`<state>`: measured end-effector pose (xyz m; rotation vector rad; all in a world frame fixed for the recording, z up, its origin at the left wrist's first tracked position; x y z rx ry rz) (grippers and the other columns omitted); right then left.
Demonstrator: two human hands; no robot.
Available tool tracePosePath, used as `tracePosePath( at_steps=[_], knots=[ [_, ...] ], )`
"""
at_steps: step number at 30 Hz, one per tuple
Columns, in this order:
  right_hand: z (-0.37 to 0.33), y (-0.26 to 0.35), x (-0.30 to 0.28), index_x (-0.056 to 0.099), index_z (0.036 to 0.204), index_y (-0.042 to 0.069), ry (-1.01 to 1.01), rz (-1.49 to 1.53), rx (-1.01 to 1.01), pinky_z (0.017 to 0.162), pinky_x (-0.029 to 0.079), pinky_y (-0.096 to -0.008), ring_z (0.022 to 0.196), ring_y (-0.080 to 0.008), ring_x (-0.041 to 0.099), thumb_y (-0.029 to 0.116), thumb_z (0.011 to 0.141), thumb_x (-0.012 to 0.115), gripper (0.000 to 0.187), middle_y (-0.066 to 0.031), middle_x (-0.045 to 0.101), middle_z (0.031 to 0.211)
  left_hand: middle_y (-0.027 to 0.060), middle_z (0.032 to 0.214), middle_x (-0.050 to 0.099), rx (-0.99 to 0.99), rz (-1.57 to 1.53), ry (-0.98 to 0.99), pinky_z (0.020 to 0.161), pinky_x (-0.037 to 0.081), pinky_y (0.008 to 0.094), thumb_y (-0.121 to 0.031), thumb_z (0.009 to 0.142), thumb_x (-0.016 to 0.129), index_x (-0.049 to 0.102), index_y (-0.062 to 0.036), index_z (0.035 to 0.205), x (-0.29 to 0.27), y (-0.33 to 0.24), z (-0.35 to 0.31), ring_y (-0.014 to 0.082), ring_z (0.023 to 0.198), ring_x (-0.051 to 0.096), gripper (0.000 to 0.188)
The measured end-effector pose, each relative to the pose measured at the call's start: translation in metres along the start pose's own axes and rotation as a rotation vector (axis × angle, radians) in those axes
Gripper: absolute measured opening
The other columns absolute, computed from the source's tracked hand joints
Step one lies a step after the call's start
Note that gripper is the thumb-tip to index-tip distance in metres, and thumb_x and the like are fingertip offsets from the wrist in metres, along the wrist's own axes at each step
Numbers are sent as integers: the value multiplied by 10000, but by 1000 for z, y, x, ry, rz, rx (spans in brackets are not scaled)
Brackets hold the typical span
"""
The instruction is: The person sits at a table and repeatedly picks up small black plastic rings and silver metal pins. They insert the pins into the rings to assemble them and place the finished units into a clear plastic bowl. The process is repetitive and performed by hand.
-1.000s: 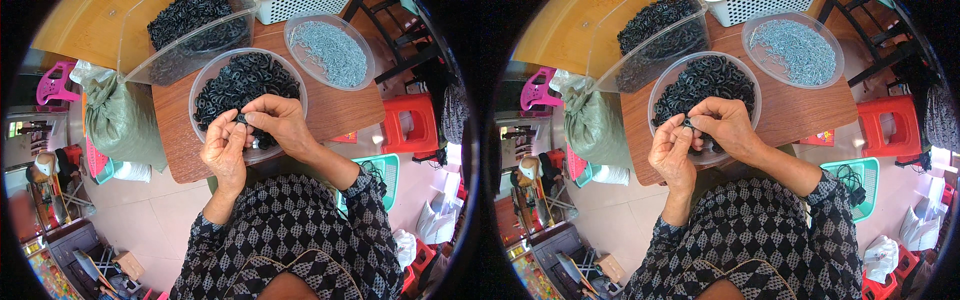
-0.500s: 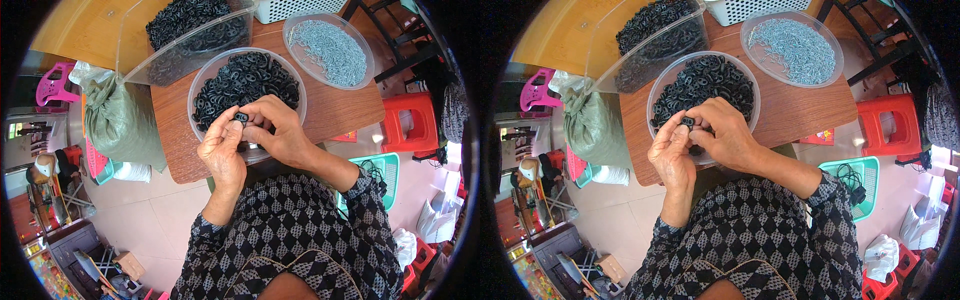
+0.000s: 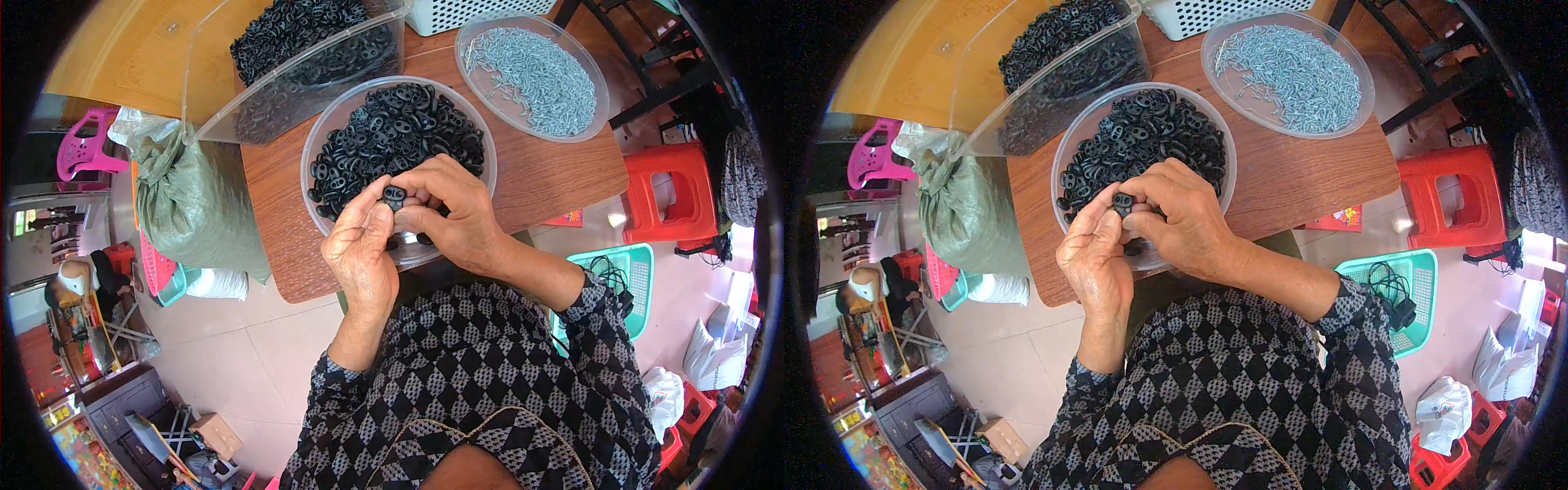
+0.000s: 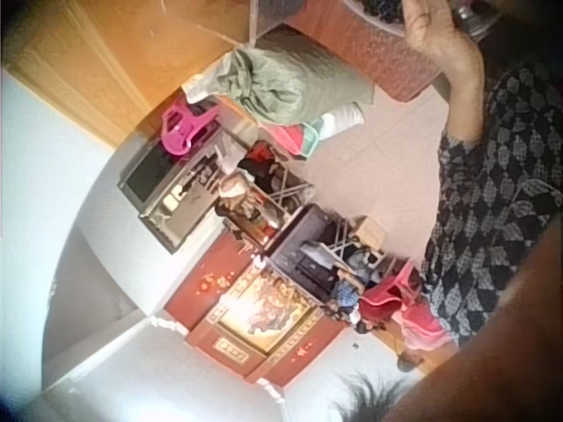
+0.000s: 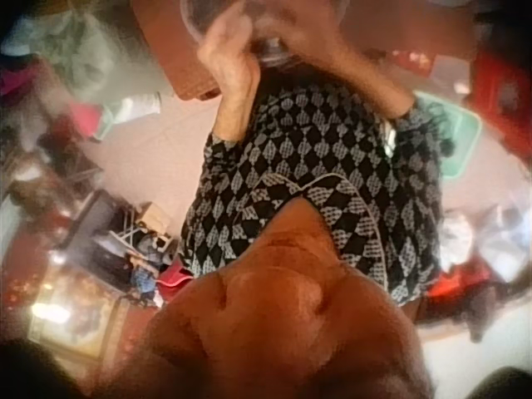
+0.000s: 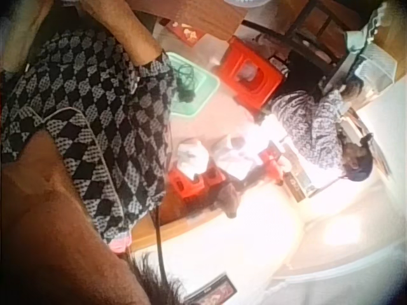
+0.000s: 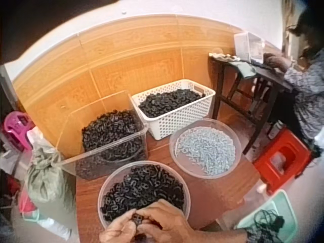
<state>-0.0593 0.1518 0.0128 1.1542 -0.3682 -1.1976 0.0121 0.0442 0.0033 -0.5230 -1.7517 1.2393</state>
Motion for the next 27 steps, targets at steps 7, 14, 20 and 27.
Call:
tracePosePath(
  at_steps=[7, 14, 20, 27],
  knots=[
    [1, 1, 0, 623, 880, 6, -14, -2, -33, 625, 423, -327, 681, -219, 498, 3, 645, 643, 237, -67, 546, 706, 124, 980, 621, 44, -9, -11, 630, 491, 217, 6, 858, 554, 561, 85, 1094, 1, 1, -3, 110, 759, 578, 249],
    [1, 1, 1, 609, 890, 3, -18, -29, -102, 623, 419, -334, 681, -228, 487, 7, 664, 630, 227, -68, 542, 714, 93, 942, 623, 77, -14, -46, 616, 447, 202, 3, 862, 553, 576, 70, 1071, 4, 2, -5, 81, 697, 534, 220],
    [2, 5, 4, 594, 906, 4, -42, -56, -133, 618, 416, -337, 690, -232, 485, 10, 681, 622, 226, -76, 543, 737, 78, 910, 612, 77, -21, -52, 642, 459, 206, -10, 866, 553, 565, 70, 1088, 3, -1, -5, 86, 723, 543, 237],
    [1, 5, 0, 590, 896, 1, -57, -15, -138, 596, 418, -331, 662, -229, 493, 6, 673, 643, 230, -78, 544, 728, 90, 969, 616, 114, -15, -17, 654, 469, 205, -4, 865, 551, 555, 67, 1132, 5, 0, -5, 88, 763, 552, 276]
  ],
)
Point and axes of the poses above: each hand's wrist, its own z-axis towards the middle knuckle, its own x-axis out of the palm, y = z × x, the point moved 1 cm from there along z, towards the middle knuckle
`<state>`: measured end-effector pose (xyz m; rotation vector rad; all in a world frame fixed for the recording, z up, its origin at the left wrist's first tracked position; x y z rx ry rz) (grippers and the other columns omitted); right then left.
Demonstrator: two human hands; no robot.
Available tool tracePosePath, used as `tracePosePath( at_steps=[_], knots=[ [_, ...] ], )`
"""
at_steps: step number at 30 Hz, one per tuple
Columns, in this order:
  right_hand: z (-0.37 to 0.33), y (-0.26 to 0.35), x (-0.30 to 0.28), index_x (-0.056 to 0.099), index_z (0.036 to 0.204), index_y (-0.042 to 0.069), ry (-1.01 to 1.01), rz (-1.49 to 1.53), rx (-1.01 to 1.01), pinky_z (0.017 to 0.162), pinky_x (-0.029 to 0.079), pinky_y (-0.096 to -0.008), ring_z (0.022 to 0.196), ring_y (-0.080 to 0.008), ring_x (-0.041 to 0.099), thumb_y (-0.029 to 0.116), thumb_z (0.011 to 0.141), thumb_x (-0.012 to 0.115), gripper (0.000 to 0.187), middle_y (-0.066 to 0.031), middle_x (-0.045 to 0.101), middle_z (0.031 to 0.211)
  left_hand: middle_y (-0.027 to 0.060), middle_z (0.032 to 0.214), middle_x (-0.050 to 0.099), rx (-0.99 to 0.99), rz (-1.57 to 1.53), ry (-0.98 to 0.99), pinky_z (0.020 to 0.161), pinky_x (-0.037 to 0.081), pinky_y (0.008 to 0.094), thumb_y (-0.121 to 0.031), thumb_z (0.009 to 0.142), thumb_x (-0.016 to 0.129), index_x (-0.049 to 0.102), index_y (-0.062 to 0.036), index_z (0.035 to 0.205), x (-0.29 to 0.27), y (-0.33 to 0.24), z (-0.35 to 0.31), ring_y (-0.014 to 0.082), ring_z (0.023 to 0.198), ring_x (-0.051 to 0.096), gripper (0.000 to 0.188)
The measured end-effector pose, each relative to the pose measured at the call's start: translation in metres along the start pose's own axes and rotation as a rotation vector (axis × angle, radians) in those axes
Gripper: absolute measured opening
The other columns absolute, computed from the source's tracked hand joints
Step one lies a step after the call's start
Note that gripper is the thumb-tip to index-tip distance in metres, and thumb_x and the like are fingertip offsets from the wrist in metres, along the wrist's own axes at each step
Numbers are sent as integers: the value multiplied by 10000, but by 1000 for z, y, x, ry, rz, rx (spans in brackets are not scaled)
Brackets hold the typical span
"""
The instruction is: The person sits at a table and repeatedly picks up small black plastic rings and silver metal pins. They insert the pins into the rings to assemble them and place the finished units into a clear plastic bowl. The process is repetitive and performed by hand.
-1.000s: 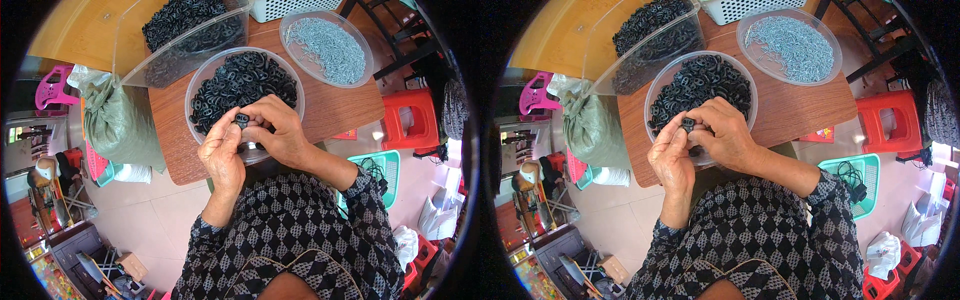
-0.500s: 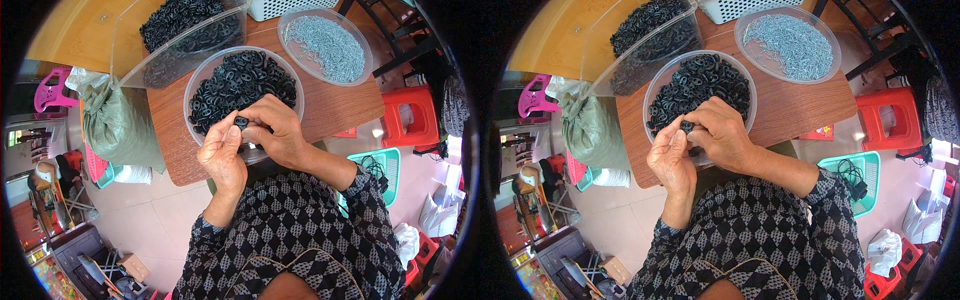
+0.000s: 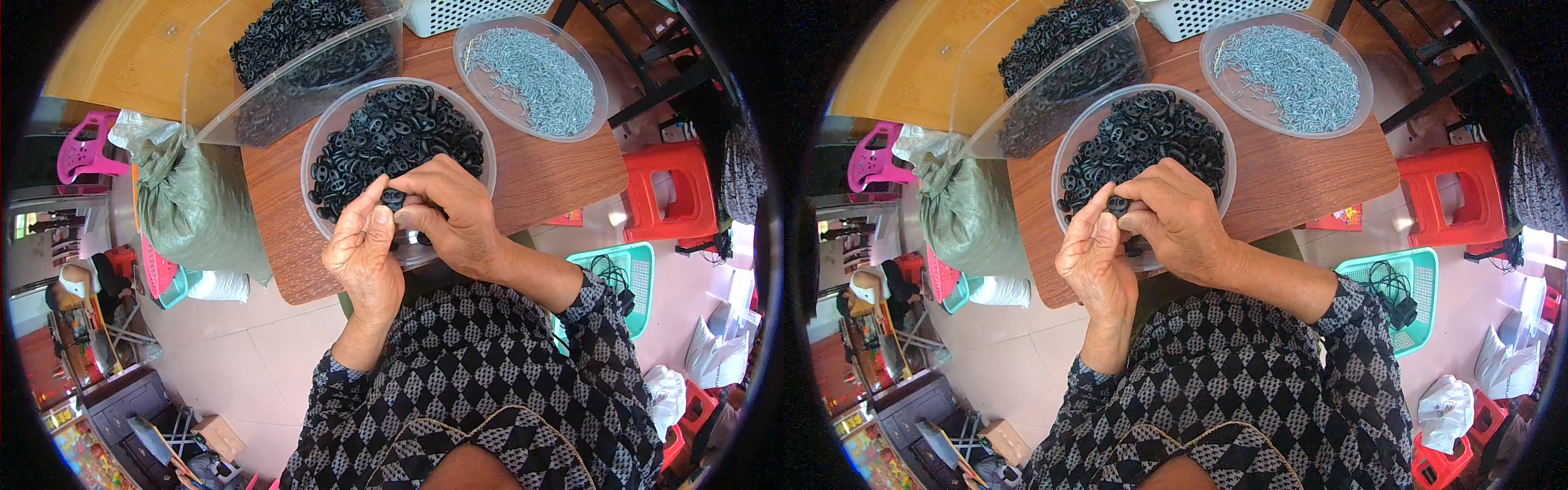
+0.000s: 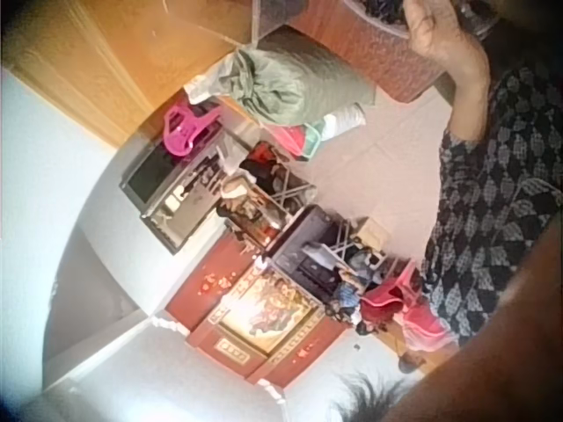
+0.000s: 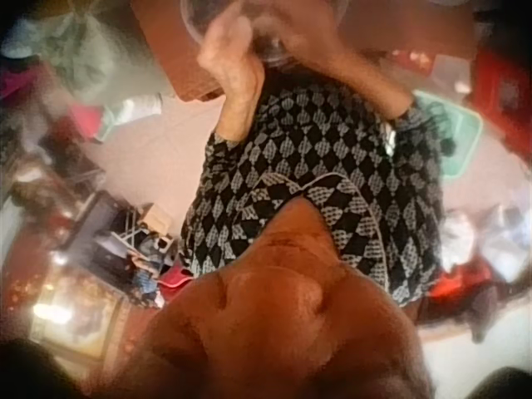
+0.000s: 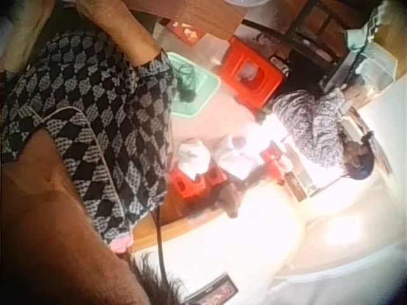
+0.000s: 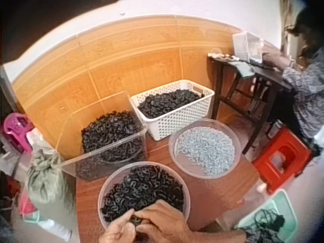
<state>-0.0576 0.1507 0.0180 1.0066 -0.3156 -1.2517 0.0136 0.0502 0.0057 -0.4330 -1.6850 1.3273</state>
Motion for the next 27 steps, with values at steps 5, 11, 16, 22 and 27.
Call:
tracePosePath(
  at_steps=[5, 11, 16, 22, 27],
  knots=[
    [0, 0, 1, 589, 895, 0, -35, 32, 17, 581, 424, -318, 653, -222, 506, -14, 667, 650, 237, -81, 551, 729, 89, 985, 620, 47, 44, -28, 715, 486, 220, -5, 859, 562, 570, 71, 1111, 6, -2, -1, 93, 809, 558, 263],
    [1, 2, 2, 584, 909, -11, -42, -3, -77, 571, 425, -319, 646, -222, 516, 8, 685, 661, 237, -91, 571, 757, 105, 977, 625, 190, 127, -25, 763, 486, 230, -46, 844, 601, 577, 75, 1096, 5, 1, -4, 103, 833, 563, 281],
    [1, 4, 4, 580, 910, -20, -84, 19, -143, 555, 423, -328, 635, -232, 523, 17, 687, 666, 242, -99, 577, 761, 109, 974, 624, 278, 183, -39, 725, 473, 217, -74, 839, 620, 582, 80, 1070, 4, 3, -6, 98, 806, 554, 281],
    [-1, 4, 7, 576, 891, -26, -96, -6, -189, 543, 420, -329, 631, -238, 525, 29, 683, 675, 236, -105, 572, 747, 105, 979, 622, 308, 154, -41, 723, 461, 209, -82, 848, 615, 575, 78, 1048, 1, 6, -6, 91, 806, 548, 259],
    [-2, 2, 6, 562, 920, -23, -69, -15, -121, 587, 422, -352, 675, -273, 521, 32, 724, 638, 217, -121, 570, 798, 109, 999, 612, 277, 211, -49, 779, 453, 232, -51, 863, 583, 578, 80, 1065, 5, 4, -5, 102, 844, 543, 241]
  ],
)
Point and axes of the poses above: each hand's wrist, its own z-axis towards the middle knuckle, its own x-axis out of the palm, y = z × x, the point moved 1 cm from there along z, towards the middle knuckle
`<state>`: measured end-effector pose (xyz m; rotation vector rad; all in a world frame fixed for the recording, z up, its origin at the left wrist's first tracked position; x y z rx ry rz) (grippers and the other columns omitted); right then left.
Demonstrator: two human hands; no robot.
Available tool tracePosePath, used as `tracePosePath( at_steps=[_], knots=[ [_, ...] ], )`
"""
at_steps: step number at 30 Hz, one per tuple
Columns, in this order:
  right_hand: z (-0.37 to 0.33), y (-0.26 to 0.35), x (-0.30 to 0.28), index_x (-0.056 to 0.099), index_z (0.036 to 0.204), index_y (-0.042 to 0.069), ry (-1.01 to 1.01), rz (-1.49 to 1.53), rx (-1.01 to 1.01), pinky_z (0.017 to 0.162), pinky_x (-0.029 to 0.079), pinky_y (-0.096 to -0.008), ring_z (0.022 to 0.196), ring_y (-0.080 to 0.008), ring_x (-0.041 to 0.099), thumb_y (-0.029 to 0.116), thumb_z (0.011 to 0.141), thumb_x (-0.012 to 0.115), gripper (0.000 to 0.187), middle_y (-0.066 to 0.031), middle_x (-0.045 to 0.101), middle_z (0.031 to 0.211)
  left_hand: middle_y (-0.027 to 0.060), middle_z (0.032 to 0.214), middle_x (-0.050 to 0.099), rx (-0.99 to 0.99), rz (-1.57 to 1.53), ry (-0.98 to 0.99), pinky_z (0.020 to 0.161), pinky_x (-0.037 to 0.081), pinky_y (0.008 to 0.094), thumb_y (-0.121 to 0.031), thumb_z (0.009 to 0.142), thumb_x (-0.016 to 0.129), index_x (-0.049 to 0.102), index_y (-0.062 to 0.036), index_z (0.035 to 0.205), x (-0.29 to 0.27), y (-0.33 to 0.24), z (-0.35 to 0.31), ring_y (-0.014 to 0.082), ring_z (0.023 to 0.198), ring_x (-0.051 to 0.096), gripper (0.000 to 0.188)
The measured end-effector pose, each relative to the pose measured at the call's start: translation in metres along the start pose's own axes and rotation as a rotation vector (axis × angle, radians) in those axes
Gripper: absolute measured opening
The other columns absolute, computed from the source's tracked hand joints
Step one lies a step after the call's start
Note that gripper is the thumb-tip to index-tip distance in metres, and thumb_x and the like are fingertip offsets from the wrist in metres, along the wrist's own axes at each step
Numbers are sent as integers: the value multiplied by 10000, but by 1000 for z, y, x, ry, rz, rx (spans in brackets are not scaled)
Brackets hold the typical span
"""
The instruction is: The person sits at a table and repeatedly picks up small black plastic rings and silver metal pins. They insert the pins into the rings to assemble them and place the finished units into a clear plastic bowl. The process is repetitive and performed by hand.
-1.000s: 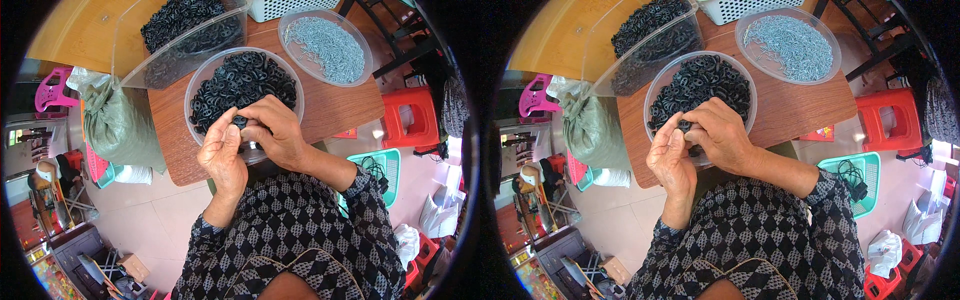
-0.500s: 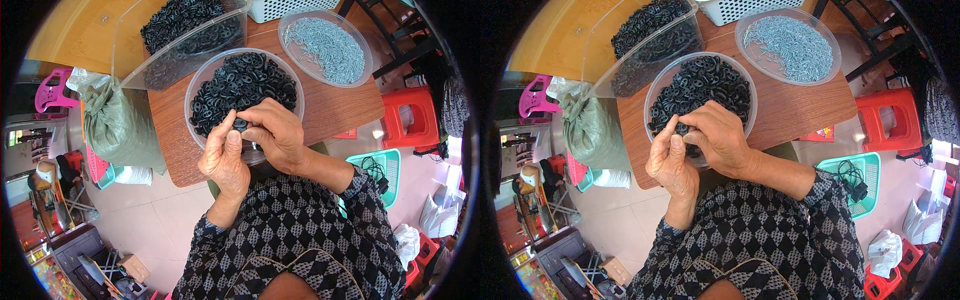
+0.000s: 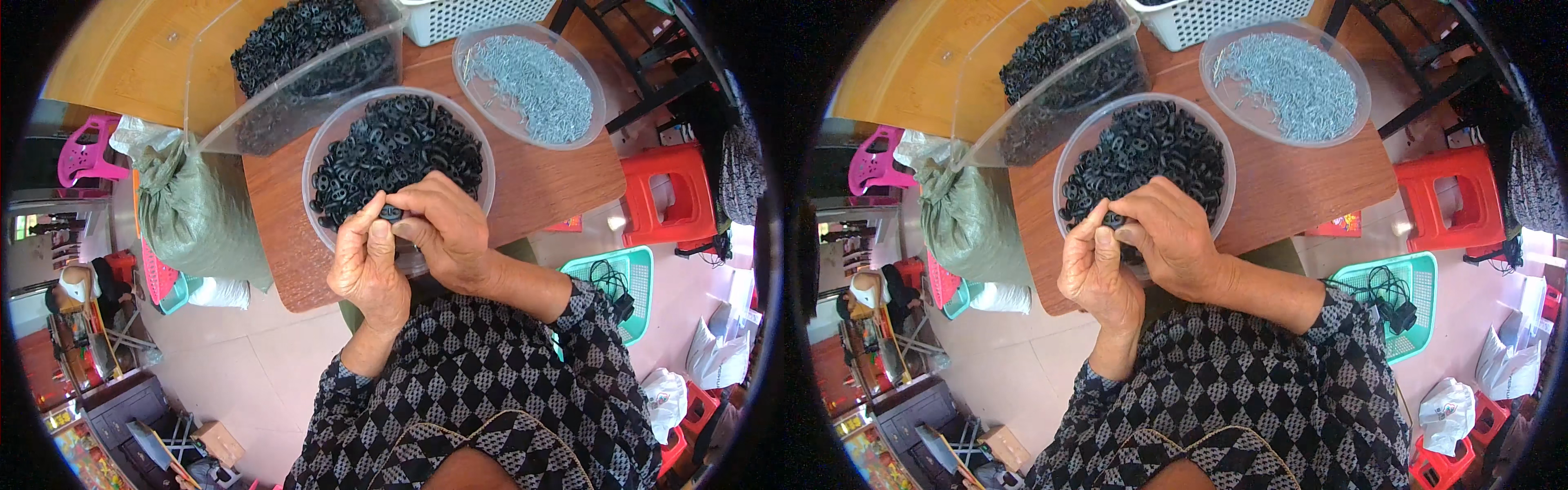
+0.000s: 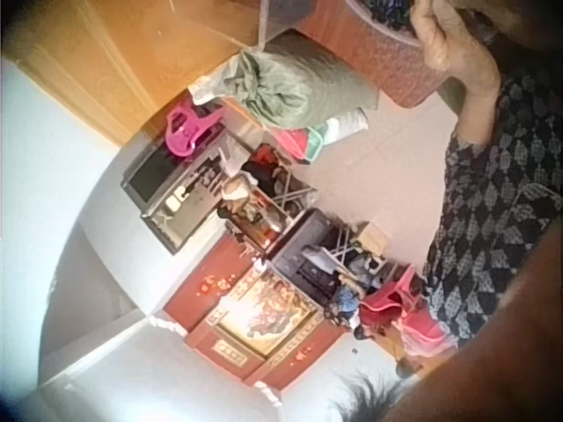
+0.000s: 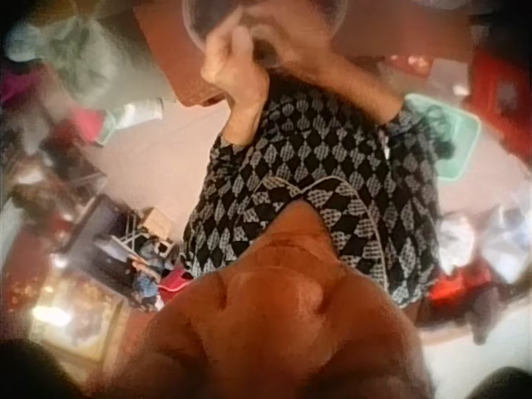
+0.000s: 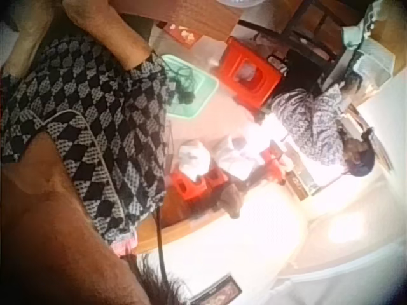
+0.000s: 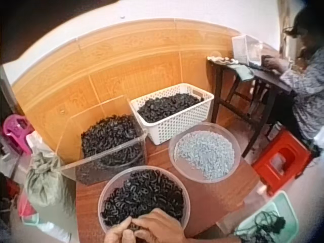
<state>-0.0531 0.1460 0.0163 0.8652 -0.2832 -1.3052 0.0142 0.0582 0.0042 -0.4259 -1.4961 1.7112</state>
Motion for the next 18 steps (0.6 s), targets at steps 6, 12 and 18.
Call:
tracePosePath(
  at_steps=[6, 12, 18],
  knots=[
    [10, 6, -9, 556, 907, -23, 0, -41, -5, 599, 416, -364, 665, -278, 505, 20, 712, 623, 211, -117, 544, 778, 90, 973, 618, -85, 76, 48, 781, 450, 240, -19, 873, 538, 588, 70, 1089, 4, -11, 8, 115, 848, 553, 239],
    [17, -13, -22, 559, 851, 0, 34, -134, -156, 618, 431, -382, 683, -295, 521, -5, 700, 611, 160, -117, 561, 784, 100, 873, 644, -209, 194, 204, 632, 485, 223, -26, 895, 514, 555, 47, 1134, 3, -18, 18, 101, 697, 581, 253],
    [89, -76, -77, 625, 868, 16, -34, -373, 0, 711, 477, -346, 787, -275, 606, 126, 779, 601, 144, -127, 616, 824, 163, 832, 650, -148, 131, 118, 605, 503, 240, -17, 848, 585, 559, 85, 1036, -29, -5, 28, 152, 662, 613, 215]
  ],
)
Point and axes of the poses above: each hand's wrist, its own z-axis towards the middle knuckle, its own x-axis out of the palm, y = z × x, the point moved 1 cm from there along z, towards the middle knuckle
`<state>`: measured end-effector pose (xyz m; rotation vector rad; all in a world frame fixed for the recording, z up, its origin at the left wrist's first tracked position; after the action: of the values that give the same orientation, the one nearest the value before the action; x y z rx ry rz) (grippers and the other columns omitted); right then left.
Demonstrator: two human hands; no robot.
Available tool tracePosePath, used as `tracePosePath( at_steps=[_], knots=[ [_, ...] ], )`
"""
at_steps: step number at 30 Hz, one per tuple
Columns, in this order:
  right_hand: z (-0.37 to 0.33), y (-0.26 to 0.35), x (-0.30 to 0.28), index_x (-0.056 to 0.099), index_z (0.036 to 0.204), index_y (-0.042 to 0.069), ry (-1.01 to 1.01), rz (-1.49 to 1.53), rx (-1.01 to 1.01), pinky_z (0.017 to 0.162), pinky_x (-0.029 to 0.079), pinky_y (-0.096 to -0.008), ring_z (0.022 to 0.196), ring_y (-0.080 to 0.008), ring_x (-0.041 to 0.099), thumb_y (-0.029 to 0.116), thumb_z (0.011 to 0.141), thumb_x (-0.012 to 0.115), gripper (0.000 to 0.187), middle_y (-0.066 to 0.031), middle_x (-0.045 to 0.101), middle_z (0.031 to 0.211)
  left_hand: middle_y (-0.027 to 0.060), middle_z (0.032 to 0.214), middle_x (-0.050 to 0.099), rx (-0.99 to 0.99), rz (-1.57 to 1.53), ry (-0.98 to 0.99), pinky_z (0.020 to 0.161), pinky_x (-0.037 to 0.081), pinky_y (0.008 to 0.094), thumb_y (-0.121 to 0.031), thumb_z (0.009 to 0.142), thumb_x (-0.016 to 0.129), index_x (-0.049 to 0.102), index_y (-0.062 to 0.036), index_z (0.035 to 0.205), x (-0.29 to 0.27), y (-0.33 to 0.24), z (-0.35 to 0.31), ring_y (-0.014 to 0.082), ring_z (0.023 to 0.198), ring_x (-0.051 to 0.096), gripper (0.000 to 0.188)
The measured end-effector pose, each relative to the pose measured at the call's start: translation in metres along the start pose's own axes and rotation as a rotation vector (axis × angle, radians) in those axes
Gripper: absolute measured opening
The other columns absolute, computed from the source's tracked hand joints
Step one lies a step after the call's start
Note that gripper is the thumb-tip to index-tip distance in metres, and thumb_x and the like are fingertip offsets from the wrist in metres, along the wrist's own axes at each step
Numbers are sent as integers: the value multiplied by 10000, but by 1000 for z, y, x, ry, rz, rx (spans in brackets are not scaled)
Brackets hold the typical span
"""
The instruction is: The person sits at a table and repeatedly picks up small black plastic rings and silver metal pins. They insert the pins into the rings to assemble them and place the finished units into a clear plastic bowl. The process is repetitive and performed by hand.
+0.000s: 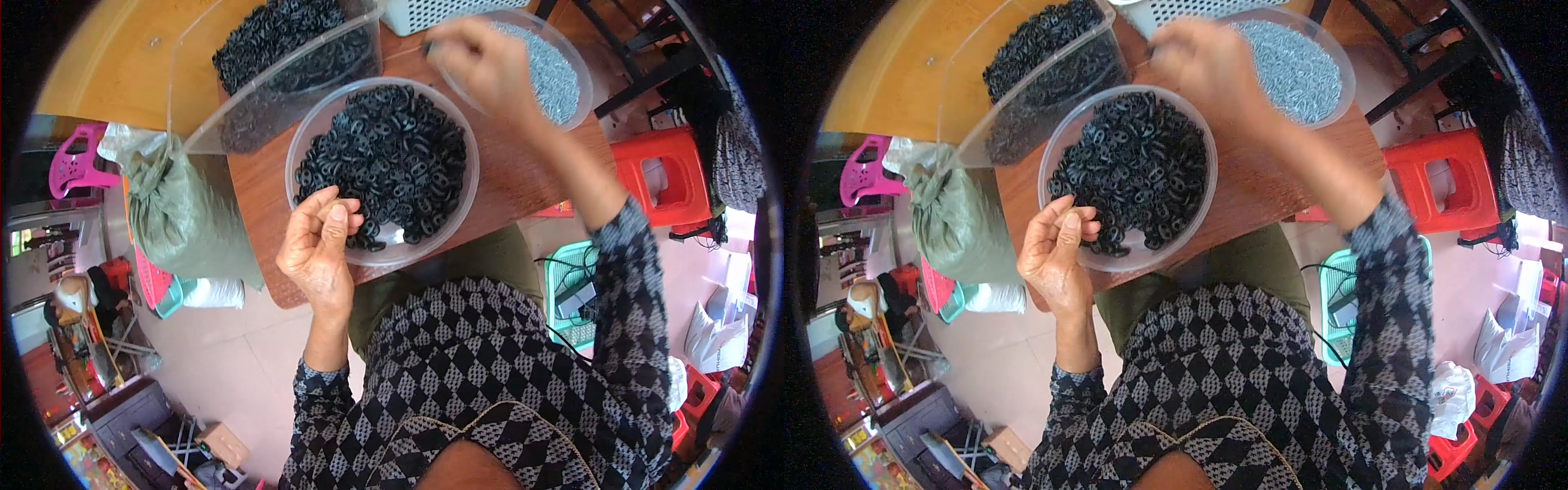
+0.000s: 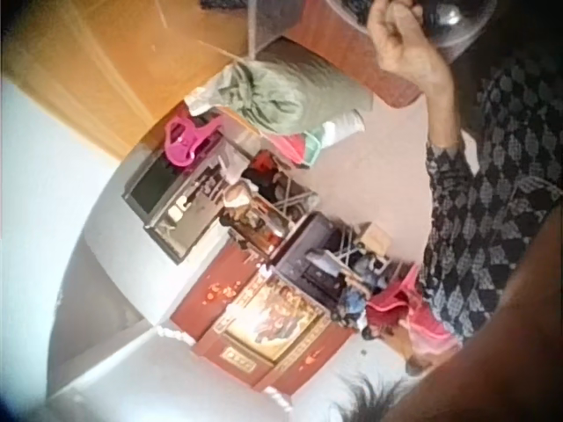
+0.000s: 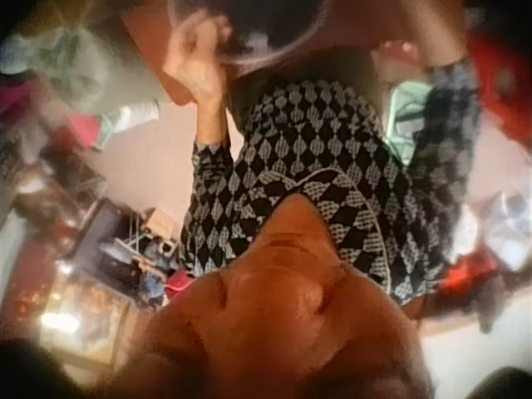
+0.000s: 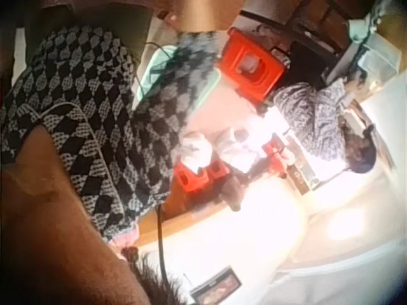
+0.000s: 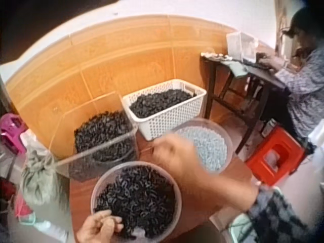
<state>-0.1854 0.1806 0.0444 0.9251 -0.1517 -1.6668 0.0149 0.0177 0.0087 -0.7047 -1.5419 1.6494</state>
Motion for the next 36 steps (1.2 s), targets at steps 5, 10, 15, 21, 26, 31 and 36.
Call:
tracePosePath(
  at_steps=[5, 10, 15, 21, 26, 31, 36],
  knots=[
    [96, -90, -28, 629, 789, -36, -132, -371, 56, 666, 481, -393, 738, -307, 626, -5, 692, 496, 167, -223, 618, 730, 110, 824, 637, 13, 234, 145, 662, 509, 237, 1, 812, 634, 589, 71, 954, -15, 6, -8, 126, 742, 607, 164],
    [112, -96, -27, 608, 722, -49, -99, -620, 92, 711, 459, -457, 752, -412, 588, -29, 619, 470, 173, -272, 592, 746, 55, 789, 624, 245, 604, 349, 615, 493, 234, 13, 717, 705, 626, 26, 879, -6, 3, -10, 111, 697, 595, 181],
    [61, -70, -8, 595, 812, -40, -58, -408, 18, 727, 453, -439, 815, -379, 579, 48, 735, 519, 139, -236, 601, 815, 55, 685, 601, 367, 781, 427, 537, 456, 259, -51, 681, 739, 620, -1, 864, 15, -1, -14, 146, 609, 576, 224],
    [19, -40, -22, 586, 802, -24, -38, -277, 24, 717, 451, -422, 794, -361, 574, 42, 740, 545, 99, -205, 595, 808, 54, 598, 539, 457, 921, 409, 510, 427, 303, -81, 664, 751, 595, -11, 855, 38, 3, -17, 189, 567, 539, 256],
    [2, -32, -27, 585, 801, -14, 14, -211, 28, 699, 448, -402, 782, -345, 570, 56, 748, 567, 90, -187, 590, 802, 87, 631, 535, 537, 894, 439, 518, 430, 313, -1, 658, 715, 597, 0, 852, 40, 5, -15, 212, 569, 528, 226],
    [-14, -14, -29, 616, 818, -5, -22, -49, 18, 661, 466, -363, 733, -321, 591, 55, 740, 589, 102, -176, 608, 763, 33, 686, 574, 283, 676, 407, 558, 445, 240, 23, 714, 681, 614, 12, 889, 29, 9, -15, 119, 613, 540, 188],
    [-45, 17, -28, 624, 843, 9, 78, 65, 100, 685, 471, -333, 766, -280, 594, 48, 772, 607, 82, -119, 607, 785, 36, 734, 614, -317, 36, 302, 575, 457, 201, 39, 761, 653, 621, 21, 891, 21, 5, -5, 82, 612, 552, 135]
  ],
)
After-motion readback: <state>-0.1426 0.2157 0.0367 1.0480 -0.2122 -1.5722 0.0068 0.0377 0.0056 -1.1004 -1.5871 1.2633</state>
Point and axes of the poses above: each hand's wrist, its own z-axis towards the middle knuckle, its own x-axis out of the palm, y = z × x, the point moved 1 cm from there along z, towards the middle knuckle
